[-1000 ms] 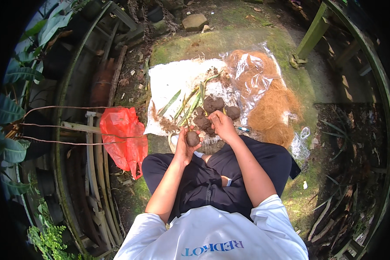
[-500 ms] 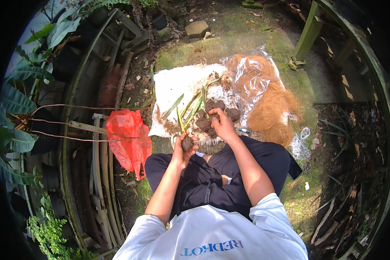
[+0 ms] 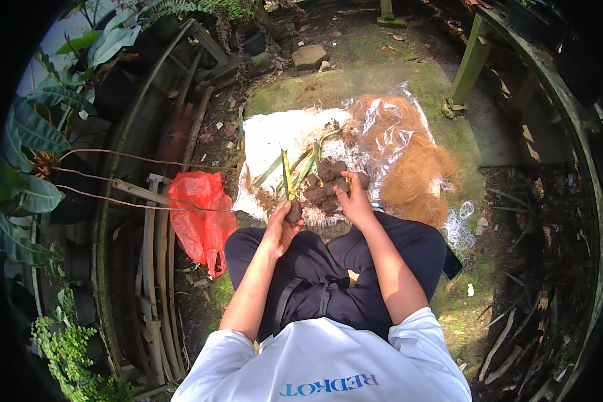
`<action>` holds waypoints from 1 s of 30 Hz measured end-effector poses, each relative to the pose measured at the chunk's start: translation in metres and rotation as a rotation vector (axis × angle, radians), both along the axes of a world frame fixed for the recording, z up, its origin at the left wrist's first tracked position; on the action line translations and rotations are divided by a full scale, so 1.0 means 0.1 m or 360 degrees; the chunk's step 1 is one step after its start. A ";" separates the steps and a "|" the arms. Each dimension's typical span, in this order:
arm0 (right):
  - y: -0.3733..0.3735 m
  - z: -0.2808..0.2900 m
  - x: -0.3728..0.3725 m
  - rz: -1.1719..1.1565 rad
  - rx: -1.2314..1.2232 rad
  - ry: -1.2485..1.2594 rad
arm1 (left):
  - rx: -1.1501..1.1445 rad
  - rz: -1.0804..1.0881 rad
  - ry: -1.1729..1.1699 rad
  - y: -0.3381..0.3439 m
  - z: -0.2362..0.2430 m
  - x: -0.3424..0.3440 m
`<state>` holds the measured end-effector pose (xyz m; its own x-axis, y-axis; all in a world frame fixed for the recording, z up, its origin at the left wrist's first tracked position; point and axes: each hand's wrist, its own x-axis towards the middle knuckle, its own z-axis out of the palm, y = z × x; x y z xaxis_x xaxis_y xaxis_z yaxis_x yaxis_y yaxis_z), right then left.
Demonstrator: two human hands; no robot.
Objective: The person sits on the ground and repeatedly wraps small plant cuttings with soil and fibrous material by hand. They handle each cutting individually, forming a compact bundle and placing it on a white cloth.
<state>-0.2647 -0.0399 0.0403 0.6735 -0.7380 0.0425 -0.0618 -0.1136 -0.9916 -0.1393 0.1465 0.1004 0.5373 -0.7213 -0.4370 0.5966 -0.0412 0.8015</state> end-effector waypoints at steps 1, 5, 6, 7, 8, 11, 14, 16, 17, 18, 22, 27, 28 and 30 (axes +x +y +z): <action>-0.01 -0.02 -0.02 0.0020 -0.0010 -0.0013 | -0.0045 -0.0013 0.0041 -0.03 0.00 0.00; 0.04 0.23 -0.03 0.0215 0.0028 0.0013 | -0.0179 -0.0060 0.0249 -0.03 0.02 0.04; 0.09 0.44 -0.04 0.0297 0.0052 0.0113 | -0.0162 -0.0062 0.0241 0.02 -0.02 0.07; 0.11 0.54 -0.07 0.0361 0.0071 0.0223 | -0.0098 -0.0099 0.0182 0.01 -0.04 0.07; 0.17 0.37 0.01 0.0285 0.0347 -0.0146 | -0.0033 -0.0134 0.0124 0.00 -0.06 0.07; 0.27 0.34 -0.05 0.0357 0.0236 0.0114 | 0.0092 -0.0235 -0.0055 0.07 -0.21 0.08; 0.34 0.33 0.00 0.0384 0.0040 0.0134 | 0.0280 -0.0295 -0.0141 0.14 -0.43 0.07; 0.37 0.29 0.01 0.0390 0.0011 0.0170 | 0.0229 -0.0316 0.0006 0.14 -0.64 0.10; 0.38 0.23 0.00 0.0353 0.0043 0.0127 | 0.0201 -0.0329 0.0075 0.14 -0.73 0.11; 0.40 0.18 -0.02 0.0315 0.0075 0.0084 | 0.0195 -0.0328 0.0102 0.14 -0.82 0.14; 0.53 0.40 -0.05 0.0198 0.0333 0.0001 | 0.0052 -0.0189 0.0118 0.08 -0.79 0.15; 0.67 0.18 -0.16 0.0204 0.0299 0.0245 | 0.0117 -0.0085 0.0257 0.03 -0.83 0.18; 0.72 0.18 -0.14 0.0180 0.0377 0.0272 | 0.0110 -0.0106 0.0263 0.03 -0.84 0.18; 0.74 0.13 -0.12 0.0225 0.0380 0.0323 | 0.0094 -0.0143 0.0277 0.04 -0.85 0.20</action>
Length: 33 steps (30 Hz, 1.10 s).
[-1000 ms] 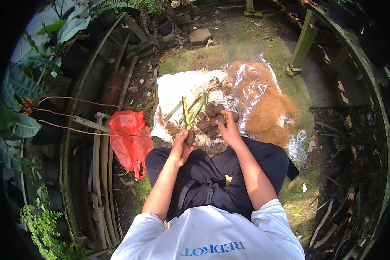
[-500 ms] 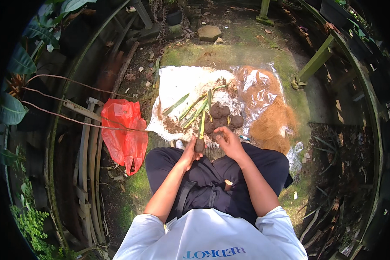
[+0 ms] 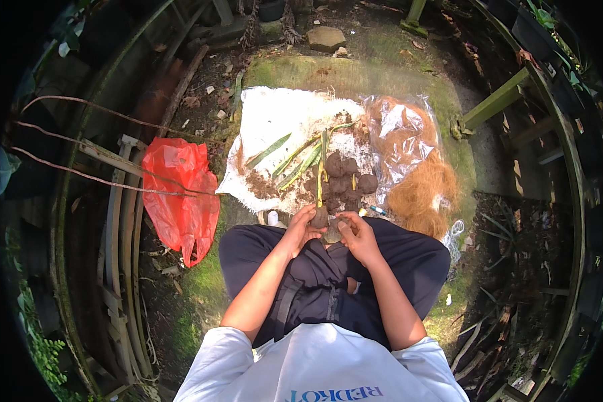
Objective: The person sits on the ground and repeatedly wraps small plant cuttings with soil and fibrous material by hand. They handle each cutting individually, forming a compact bundle and placing it on a white cloth.
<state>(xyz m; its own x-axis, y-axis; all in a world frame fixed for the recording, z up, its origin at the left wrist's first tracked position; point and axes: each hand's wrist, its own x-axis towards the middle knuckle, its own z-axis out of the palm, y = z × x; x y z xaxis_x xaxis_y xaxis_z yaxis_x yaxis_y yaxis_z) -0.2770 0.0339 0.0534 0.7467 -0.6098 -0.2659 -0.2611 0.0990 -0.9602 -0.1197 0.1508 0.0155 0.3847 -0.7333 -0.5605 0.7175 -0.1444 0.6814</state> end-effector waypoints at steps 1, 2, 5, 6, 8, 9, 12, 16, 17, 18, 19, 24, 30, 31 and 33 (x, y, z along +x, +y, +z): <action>0.00 -0.05 0.01 0.0039 -0.0049 -0.0005 | 0.0000 -0.0040 -0.0008 0.00 0.01 0.00; -0.01 -0.09 0.02 0.0079 -0.0098 -0.0009 | 0.0000 -0.0081 -0.0016 -0.01 0.02 -0.01; 0.07 -0.08 0.08 0.0106 -0.0106 -0.0050 | -0.0016 -0.0163 0.0006 0.00 0.00 -0.03; 0.09 -0.06 0.10 0.0099 -0.0085 -0.0068 | -0.0024 -0.0185 0.0020 0.01 -0.01 -0.04; 0.09 -0.09 0.09 0.0136 -0.0142 0.0001 | 0.0000 -0.0287 -0.0207 0.02 -0.05 -0.07; 0.08 -0.11 0.09 0.0154 -0.0171 0.0035 | 0.0012 -0.0338 -0.0322 0.02 -0.06 -0.08; 0.08 -0.17 0.09 0.0150 -0.0154 -0.0008 | 0.0053 -0.0402 -0.0531 0.03 -0.10 -0.17; 0.07 0.00 0.08 0.0247 -0.0248 0.0046 | 0.0283 -0.0666 -0.1240 0.06 0.07 -0.16; 0.08 0.01 0.09 0.0259 -0.0268 0.0025 | 0.0246 -0.0616 -0.1425 0.08 0.02 -0.18; 0.08 0.01 0.09 0.0271 -0.0288 0.0003 | 0.0209 -0.0564 -0.1609 0.10 -0.02 -0.19; 0.07 0.01 0.09 0.0286 -0.0278 0.0019 | 0.0208 -0.0575 -0.1600 0.10 0.00 -0.19; 0.06 -0.08 0.09 0.0298 -0.0163 -0.0086 | 0.0296 -0.0607 -0.1807 0.15 0.11 -0.24; 0.10 -0.33 0.11 0.0139 0.0225 -0.0238 | 0.0315 -0.0411 -0.1577 0.11 0.18 -0.23; 0.10 -0.33 0.12 0.0155 0.0139 -0.0150 | 0.0294 -0.0375 -0.1527 0.12 0.16 -0.22; 0.07 -0.34 0.12 0.0183 -0.0033 0.0027 | 0.0251 -0.0305 -0.1427 0.13 0.12 -0.22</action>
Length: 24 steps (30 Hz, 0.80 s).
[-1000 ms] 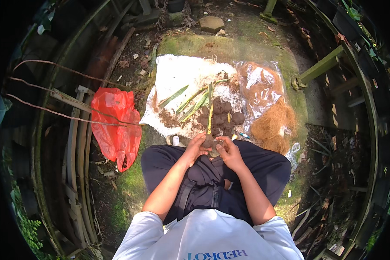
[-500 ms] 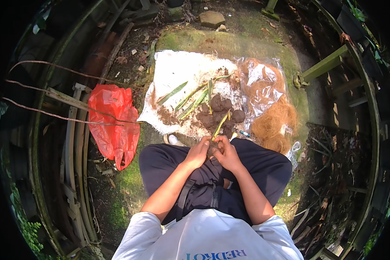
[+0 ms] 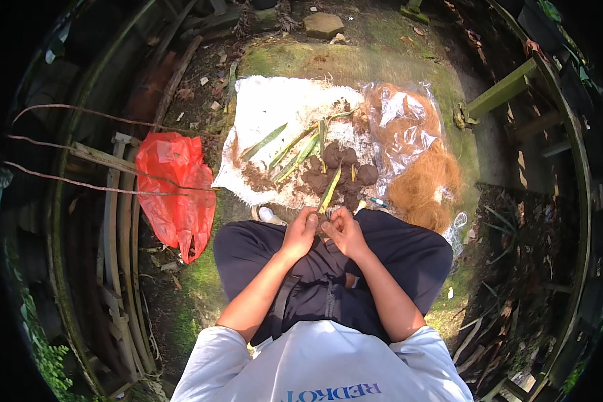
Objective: The person sits on the ground and repeatedly wraps small plant cuttings with soil and fibrous material by hand. They handle each cutting individually, forming a compact bundle and placing it on a white cloth.
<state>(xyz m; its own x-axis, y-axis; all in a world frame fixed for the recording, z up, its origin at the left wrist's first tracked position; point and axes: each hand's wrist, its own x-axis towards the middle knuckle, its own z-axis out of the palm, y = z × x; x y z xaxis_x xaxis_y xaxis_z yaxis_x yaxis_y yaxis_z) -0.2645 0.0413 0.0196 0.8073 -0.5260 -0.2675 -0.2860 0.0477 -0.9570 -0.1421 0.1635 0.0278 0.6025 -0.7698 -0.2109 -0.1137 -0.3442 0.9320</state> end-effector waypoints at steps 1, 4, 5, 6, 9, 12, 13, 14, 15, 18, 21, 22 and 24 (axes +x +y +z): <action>-0.01 0.01 0.00 0.0084 -0.0092 0.0093 | -0.0005 0.0006 -0.0007 0.00 0.00 0.00; -0.03 0.03 -0.01 0.0272 -0.0361 0.0348 | -0.0005 0.0014 0.0160 -0.02 0.00 0.00; -0.03 0.04 -0.01 0.0292 -0.0446 0.0417 | 0.0006 0.0011 0.0341 -0.02 -0.02 0.00; -0.03 0.05 -0.02 0.0311 -0.0531 0.0486 | 0.0018 0.0010 0.0523 -0.02 -0.05 0.01; -0.04 0.06 -0.01 0.0116 -0.0170 0.0381 | -0.0100 -0.0182 -0.0105 -0.02 -0.18 0.02; -0.04 -0.07 0.03 0.0103 0.0254 0.0295 | -0.0072 -0.0251 -0.0476 -0.07 -0.38 0.00; -0.04 -0.12 0.05 0.0063 0.0342 0.0242 | -0.0018 -0.0270 -0.0381 -0.09 -0.34 -0.01; -0.04 -0.17 0.04 0.0020 0.0389 0.0158 | 0.0037 -0.0287 -0.0287 -0.10 -0.30 -0.02; -0.05 -0.22 0.03 -0.0023 0.0435 0.0074 | 0.0092 -0.0303 -0.0193 -0.12 -0.26 -0.02; -0.06 -0.24 0.06 -0.0025 0.0462 -0.0065 | 0.0140 -0.0287 0.0022 -0.13 -0.20 -0.01; -0.08 -0.21 0.06 -0.0019 0.0459 -0.0086 | 0.0063 -0.0419 0.0236 -0.15 -0.09 0.04; -0.07 -0.19 0.06 -0.0015 0.0462 -0.0090 | 0.0056 -0.0412 0.0177 -0.12 -0.13 0.05; -0.07 -0.15 0.08 -0.0019 0.0437 -0.0171 | 0.0042 -0.0398 0.0059 -0.05 -0.26 0.04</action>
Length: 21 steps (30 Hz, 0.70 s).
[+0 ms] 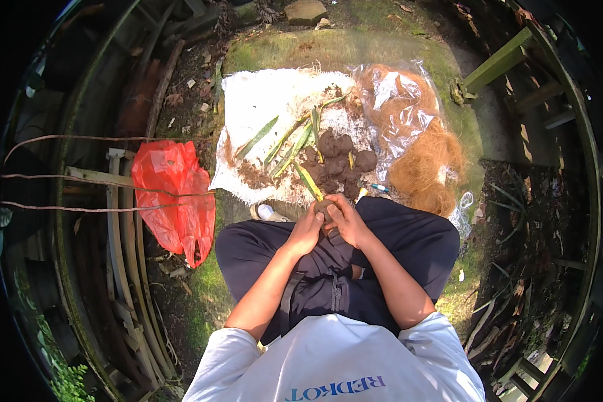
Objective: The person sits on the ground and repeatedly wraps small plant cuttings with soil and fibrous material by hand. They handle each cutting individually, forming a compact bundle and placing it on a white cloth.
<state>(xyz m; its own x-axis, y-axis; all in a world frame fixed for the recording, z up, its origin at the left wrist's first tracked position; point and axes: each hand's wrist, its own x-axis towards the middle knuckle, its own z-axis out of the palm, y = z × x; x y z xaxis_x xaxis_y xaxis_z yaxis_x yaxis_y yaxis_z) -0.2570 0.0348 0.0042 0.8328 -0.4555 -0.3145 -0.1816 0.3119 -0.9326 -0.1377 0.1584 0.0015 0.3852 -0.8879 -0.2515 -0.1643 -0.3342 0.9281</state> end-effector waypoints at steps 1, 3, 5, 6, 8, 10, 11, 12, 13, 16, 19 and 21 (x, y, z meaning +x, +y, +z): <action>0.00 0.01 0.00 -0.0013 -0.0012 -0.0035 | -0.0008 0.0005 -0.0030 0.01 -0.02 -0.01; -0.01 0.01 0.00 0.0006 -0.0148 -0.0051 | -0.0022 0.0015 -0.0091 0.03 -0.05 -0.03; -0.02 0.03 -0.01 0.0003 -0.0239 -0.0055 | -0.0067 -0.0006 0.0022 0.01 -0.01 -0.03; -0.02 0.03 -0.01 -0.0006 -0.0260 -0.0048 | -0.0090 -0.0016 0.0078 0.00 0.01 -0.03; -0.02 0.03 -0.01 -0.0024 -0.0298 -0.0036 | -0.0091 -0.0065 0.0263 0.00 -0.01 0.00; -0.02 0.05 -0.01 -0.0041 -0.0331 -0.0024 | -0.0103 -0.0034 0.0449 0.01 -0.06 0.00; -0.02 0.06 0.00 -0.0033 -0.0299 -0.0006 | -0.0115 0.0022 0.0542 0.01 -0.10 0.00; -0.03 0.07 0.00 -0.0025 -0.0267 0.0011 | -0.0127 0.0079 0.0634 0.02 -0.14 0.00; -0.03 0.08 0.00 -0.0020 -0.0236 0.0030 | -0.0116 0.0140 0.0683 0.02 -0.18 0.00; -0.05 0.05 0.01 0.0020 -0.0210 0.0105 | -0.0092 0.0277 0.0835 0.01 -0.23 0.00; -0.04 0.06 0.01 -0.0006 -0.0299 0.0058 | -0.0046 0.0314 0.0986 -0.03 -0.10 0.01; -0.06 0.06 0.00 0.0003 -0.0436 0.0109 | 0.0029 0.0339 0.1063 -0.10 0.11 0.00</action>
<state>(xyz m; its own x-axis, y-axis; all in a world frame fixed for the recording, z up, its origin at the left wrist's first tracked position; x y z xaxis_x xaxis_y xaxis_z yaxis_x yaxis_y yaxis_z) -0.2573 0.0292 0.0098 0.8147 -0.5300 -0.2354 -0.2474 0.0497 -0.9677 -0.1379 0.1486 0.0122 0.3085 -0.8035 -0.5091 0.5098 -0.3122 0.8016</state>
